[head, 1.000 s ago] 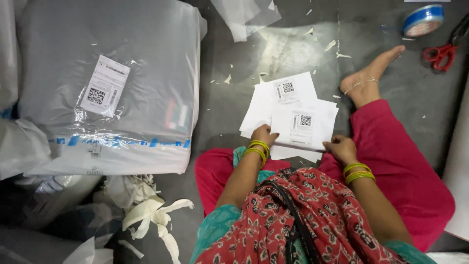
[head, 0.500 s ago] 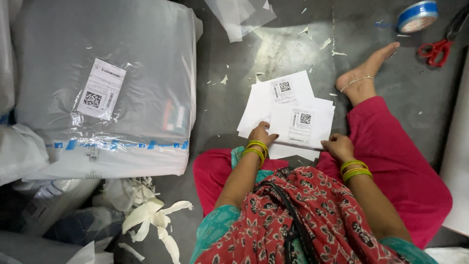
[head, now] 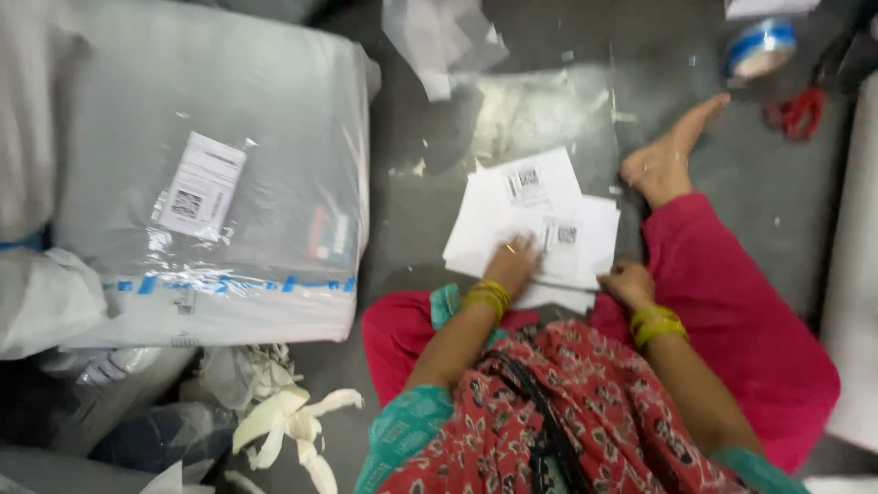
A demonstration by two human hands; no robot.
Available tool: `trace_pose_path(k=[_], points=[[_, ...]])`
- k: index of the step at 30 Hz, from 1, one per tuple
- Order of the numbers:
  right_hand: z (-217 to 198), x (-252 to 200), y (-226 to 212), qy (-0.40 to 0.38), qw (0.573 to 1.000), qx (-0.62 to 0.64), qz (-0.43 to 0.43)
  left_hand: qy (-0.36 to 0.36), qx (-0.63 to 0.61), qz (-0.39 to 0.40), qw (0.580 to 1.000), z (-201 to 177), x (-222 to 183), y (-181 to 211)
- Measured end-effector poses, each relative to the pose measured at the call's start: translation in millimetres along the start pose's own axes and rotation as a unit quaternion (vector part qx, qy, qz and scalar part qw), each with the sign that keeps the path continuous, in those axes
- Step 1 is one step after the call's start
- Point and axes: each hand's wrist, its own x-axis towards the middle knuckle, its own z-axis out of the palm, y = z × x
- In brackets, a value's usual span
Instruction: Folding shipping labels and organizing paperwork for various plastic-wrapped packages placed on the floor.
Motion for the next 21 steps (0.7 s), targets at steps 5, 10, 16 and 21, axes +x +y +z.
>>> trace_pose_path(k=[5,10,16,21], points=[[21,39,18,0.0,0.998,-0.039,-0.051,-0.072,0.1,0.307,0.944,15,-1,4],[13,31,13,0.003,0.998,0.026,-0.05,-0.114,0.107,0.334,0.929,61,-3,-45],[5,17,-9,0.018,0.997,0.013,-0.071,-0.247,0.106,0.229,0.935,0,-30,-54],[-8,-66,-115,0.054,0.967,-0.018,-0.248,-0.244,0.106,0.21,0.941,0,-33,-46]])
